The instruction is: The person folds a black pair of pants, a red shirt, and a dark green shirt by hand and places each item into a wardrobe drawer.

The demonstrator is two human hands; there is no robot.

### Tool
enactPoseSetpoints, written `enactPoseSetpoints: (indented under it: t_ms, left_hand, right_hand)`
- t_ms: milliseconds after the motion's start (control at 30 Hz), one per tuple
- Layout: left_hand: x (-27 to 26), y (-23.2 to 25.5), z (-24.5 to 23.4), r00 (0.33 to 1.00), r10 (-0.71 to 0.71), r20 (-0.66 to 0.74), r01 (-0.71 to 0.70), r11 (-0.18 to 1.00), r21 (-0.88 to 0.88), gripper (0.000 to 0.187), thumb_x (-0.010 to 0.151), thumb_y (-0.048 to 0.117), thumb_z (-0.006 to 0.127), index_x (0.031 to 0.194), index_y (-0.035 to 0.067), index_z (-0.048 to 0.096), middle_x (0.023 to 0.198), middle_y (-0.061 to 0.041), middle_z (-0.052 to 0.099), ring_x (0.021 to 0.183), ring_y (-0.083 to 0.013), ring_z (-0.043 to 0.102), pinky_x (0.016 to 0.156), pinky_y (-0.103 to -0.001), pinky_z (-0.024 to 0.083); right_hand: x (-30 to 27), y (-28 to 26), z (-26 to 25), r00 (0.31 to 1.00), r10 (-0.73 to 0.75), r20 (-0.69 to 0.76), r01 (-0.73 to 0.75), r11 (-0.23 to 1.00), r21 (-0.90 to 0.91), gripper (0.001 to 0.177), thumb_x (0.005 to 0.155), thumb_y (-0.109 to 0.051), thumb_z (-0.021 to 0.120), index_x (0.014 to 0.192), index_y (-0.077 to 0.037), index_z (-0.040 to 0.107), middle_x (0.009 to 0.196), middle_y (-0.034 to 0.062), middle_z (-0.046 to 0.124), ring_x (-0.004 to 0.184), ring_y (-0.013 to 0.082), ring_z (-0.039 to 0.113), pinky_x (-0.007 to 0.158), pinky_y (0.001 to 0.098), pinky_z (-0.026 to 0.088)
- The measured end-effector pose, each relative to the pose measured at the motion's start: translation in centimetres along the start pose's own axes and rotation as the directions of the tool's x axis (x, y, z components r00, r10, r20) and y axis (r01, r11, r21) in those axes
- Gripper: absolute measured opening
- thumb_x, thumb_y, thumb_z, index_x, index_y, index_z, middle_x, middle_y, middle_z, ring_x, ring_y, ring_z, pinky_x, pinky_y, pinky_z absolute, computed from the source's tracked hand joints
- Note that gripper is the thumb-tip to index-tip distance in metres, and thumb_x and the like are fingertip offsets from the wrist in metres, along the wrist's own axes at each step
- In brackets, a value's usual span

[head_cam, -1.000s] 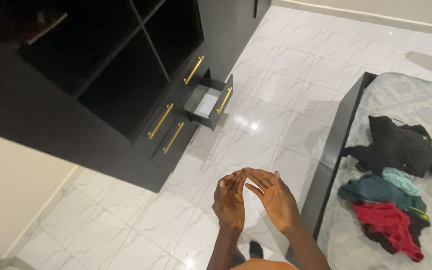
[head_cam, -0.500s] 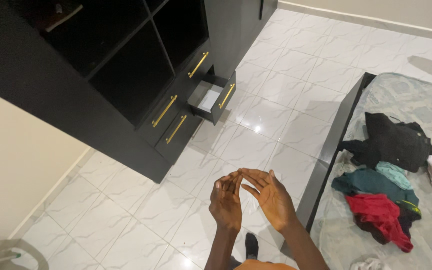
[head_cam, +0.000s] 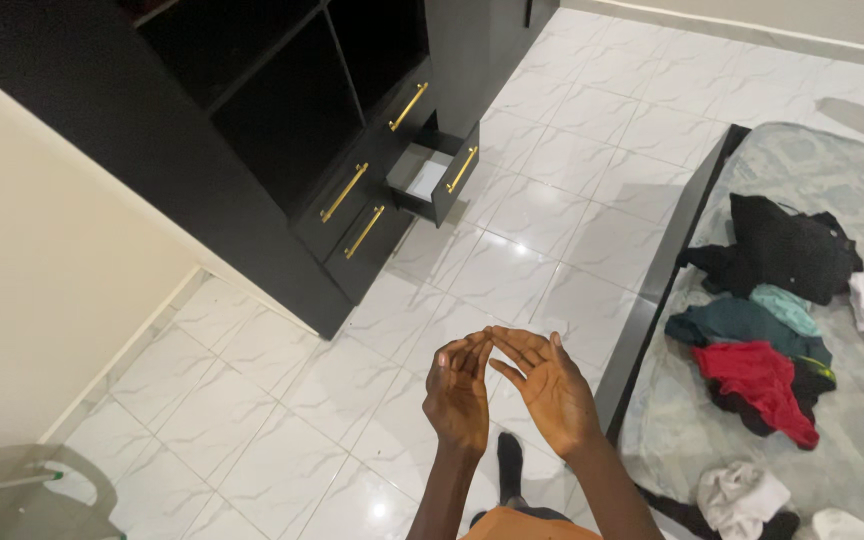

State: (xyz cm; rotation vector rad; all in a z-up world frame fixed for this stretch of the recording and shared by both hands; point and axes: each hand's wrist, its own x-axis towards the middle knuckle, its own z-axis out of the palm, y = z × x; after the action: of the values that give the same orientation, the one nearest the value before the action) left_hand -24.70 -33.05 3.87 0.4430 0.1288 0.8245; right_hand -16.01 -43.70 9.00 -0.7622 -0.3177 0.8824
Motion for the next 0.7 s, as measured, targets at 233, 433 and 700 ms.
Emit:
enactPoseSetpoints:
  t_ms: [233,433,700]
  left_hand:
    - [-6.8,1.3,-0.2,0.999,-0.043,0.008,0.043,0.999,0.005,0.036,0.103,0.029,0.056,0.119,-0.002,0.063,0.126,-0.021,0.065,0.132,-0.0367,0.057,0.123,-0.052,0.036]
    - [-10.6,0.5,-0.1,0.995,-0.099,0.024,0.099,0.995,-0.009,0.037,0.105,0.029,0.053,0.12,-0.005,0.063,0.124,-0.022,0.065,0.132,-0.0372,0.057,0.124,-0.052,0.035]
    - [-13.0,-1.1,1.6,0.984,-0.14,0.111,0.139,0.99,0.017,0.038,0.106,0.029,0.052,0.121,-0.004,0.062,0.126,-0.023,0.065,0.133,-0.0376,0.055,0.125,-0.052,0.034]
  right_hand:
    - [-7.2,1.9,1.0,0.999,-0.015,-0.038,0.016,1.0,0.011,0.069,0.103,-0.053,0.041,0.136,0.007,0.052,0.153,0.0273,0.05,0.15,0.0321,0.04,0.122,0.0512,0.031]
    - [-11.9,2.0,0.6,0.995,-0.045,-0.086,0.045,0.999,0.001,0.07,0.103,-0.054,0.04,0.136,0.007,0.051,0.153,0.0282,0.05,0.151,0.0324,0.04,0.123,0.051,0.03]
    - [-15.5,0.8,-0.6,0.985,-0.092,-0.149,0.1,0.994,0.048,0.069,0.103,-0.053,0.04,0.136,0.007,0.05,0.153,0.0294,0.049,0.15,0.0332,0.04,0.123,0.0497,0.031]
